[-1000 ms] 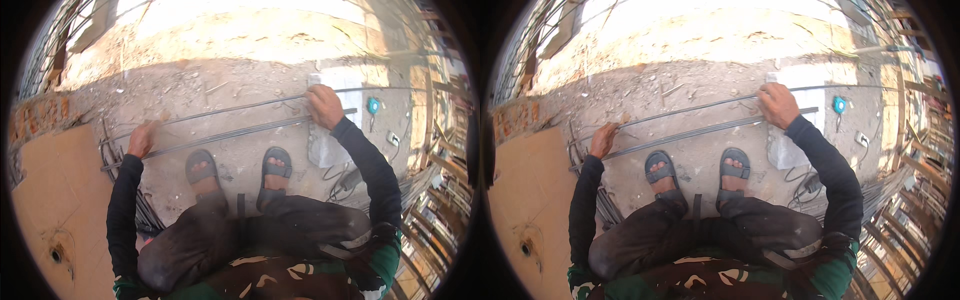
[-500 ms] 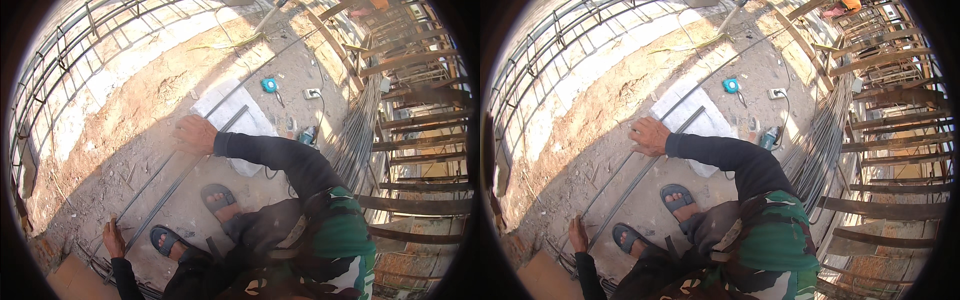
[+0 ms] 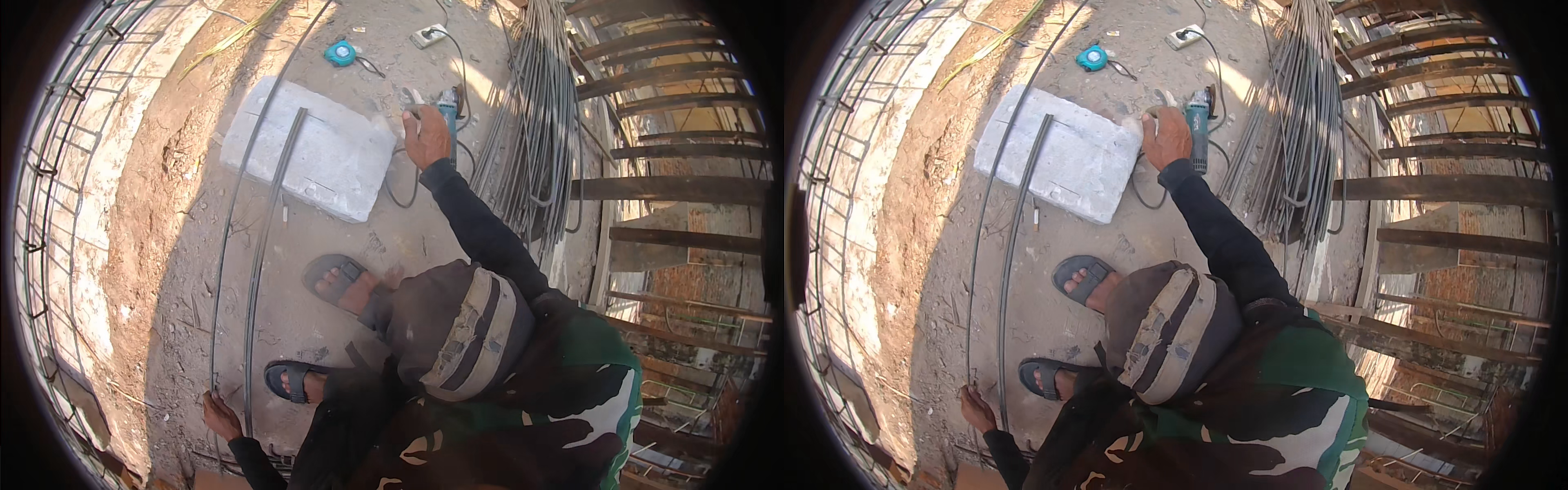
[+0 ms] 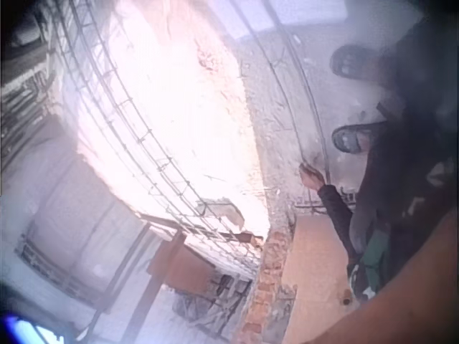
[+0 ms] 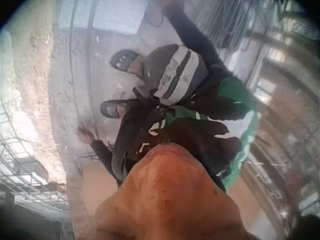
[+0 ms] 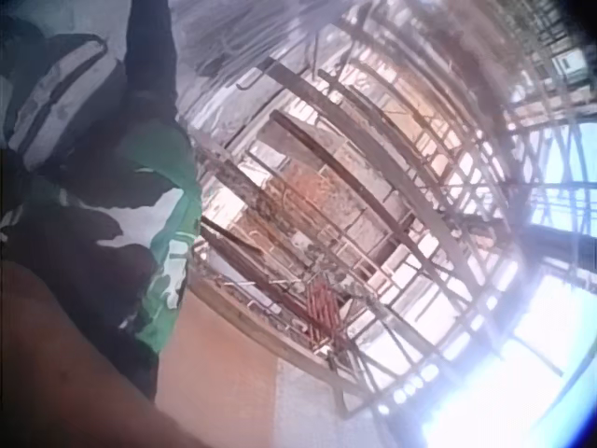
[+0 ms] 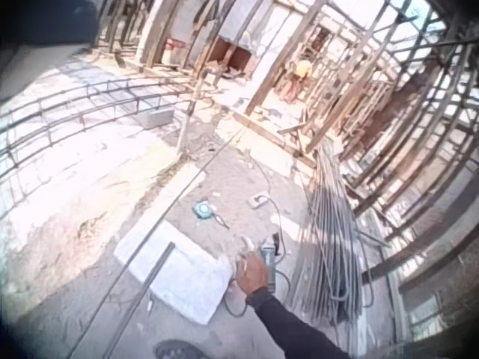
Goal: The person measures a metal rod using a tape measure and cuts it with an angle grinder.
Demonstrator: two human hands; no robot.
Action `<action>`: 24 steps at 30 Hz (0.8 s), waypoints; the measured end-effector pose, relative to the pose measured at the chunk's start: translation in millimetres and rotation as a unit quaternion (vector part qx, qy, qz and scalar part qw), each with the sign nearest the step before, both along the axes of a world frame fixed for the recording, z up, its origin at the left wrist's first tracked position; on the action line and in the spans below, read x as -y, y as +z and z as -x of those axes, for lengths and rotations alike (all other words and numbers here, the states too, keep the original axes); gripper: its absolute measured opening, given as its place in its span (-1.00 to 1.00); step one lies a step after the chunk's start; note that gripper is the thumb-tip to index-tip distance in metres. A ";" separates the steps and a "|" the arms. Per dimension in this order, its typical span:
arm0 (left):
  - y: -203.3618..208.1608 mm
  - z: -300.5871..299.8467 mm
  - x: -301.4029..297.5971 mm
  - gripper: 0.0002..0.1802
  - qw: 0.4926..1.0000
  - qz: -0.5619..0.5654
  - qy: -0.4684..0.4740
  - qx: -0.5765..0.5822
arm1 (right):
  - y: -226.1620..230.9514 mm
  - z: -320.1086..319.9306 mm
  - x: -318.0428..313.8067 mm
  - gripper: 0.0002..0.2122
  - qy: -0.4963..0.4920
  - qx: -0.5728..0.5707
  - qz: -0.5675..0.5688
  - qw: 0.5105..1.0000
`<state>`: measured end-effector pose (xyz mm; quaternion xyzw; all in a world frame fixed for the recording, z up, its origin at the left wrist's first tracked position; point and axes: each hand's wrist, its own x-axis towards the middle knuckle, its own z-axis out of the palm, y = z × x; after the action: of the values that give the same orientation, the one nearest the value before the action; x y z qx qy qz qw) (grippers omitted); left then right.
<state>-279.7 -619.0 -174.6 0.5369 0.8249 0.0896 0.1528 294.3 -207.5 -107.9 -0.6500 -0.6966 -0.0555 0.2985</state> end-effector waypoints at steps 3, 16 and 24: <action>5.7 5.7 -2.1 -0.70 0.998 0.051 0.005 0.025 | -22.0 -80.5 105.8 -0.85 -0.183 0.006 0.034 0.982; 3.8 33.3 -1.4 -0.65 0.992 0.103 -0.032 0.073 | -32.4 -274.8 319.2 -0.59 -0.542 0.078 0.344 0.763; 10.2 32.0 20.0 -0.71 0.997 0.046 0.015 0.060 | -17.2 -189.1 334.0 -0.69 -0.307 0.039 0.394 0.865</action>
<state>-311.7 -639.1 -164.3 0.5103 0.8256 0.0862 0.2247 483.3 -541.5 -125.1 -0.8921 -0.4363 0.1099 -0.0422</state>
